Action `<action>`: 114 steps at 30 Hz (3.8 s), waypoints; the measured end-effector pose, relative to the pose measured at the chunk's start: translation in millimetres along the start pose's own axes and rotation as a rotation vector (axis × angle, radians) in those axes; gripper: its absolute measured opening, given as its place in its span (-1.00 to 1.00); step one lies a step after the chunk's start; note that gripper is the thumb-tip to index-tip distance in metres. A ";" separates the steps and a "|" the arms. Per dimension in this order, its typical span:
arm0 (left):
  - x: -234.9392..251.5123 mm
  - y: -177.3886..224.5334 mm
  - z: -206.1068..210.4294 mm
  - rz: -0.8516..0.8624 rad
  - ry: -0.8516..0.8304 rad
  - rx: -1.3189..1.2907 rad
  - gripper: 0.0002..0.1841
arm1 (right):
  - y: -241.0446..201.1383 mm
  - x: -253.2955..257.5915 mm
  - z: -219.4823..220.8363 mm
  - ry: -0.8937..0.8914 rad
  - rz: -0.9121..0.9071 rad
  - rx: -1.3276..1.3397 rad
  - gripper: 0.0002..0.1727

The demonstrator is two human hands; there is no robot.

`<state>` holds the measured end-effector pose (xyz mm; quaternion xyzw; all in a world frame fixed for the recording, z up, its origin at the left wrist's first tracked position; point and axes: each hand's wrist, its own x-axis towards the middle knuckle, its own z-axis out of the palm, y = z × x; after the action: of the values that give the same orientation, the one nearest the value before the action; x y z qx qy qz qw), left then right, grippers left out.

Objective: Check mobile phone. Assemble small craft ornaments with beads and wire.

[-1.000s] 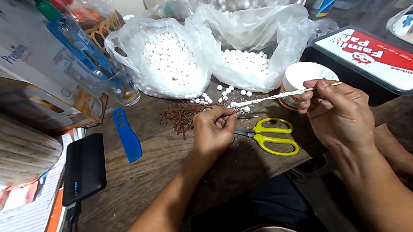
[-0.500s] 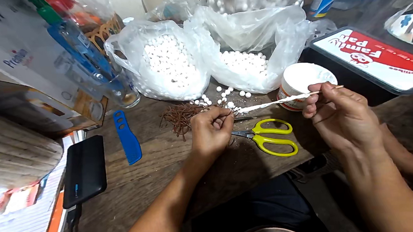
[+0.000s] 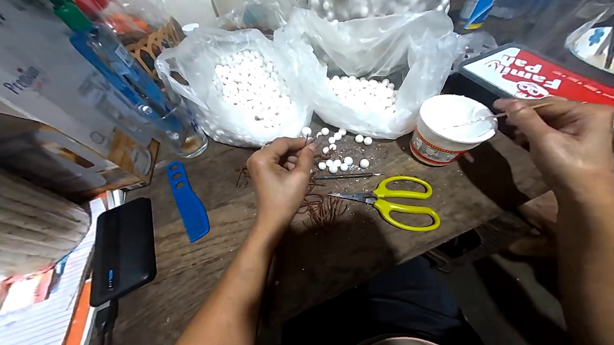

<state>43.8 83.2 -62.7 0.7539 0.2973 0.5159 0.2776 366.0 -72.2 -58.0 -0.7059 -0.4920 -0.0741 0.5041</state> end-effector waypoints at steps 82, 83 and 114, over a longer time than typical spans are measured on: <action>-2.1 -10.6 10.4 0.024 0.015 0.047 -0.97 | -89.1 34.8 146.7 -0.791 0.319 1.034 -0.69; -2.1 -10.5 10.2 0.025 0.015 0.049 -0.97 | -90.2 34.7 146.4 -0.789 0.327 1.018 -0.69; -3.8 -7.5 5.3 0.022 -0.021 0.051 -0.97 | -90.5 31.7 147.7 -0.833 0.337 1.073 -0.63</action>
<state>46.4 84.8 -72.2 0.7693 0.2991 0.5034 0.2554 254.6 64.0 -52.2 -0.3958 -0.4965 0.5351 0.5573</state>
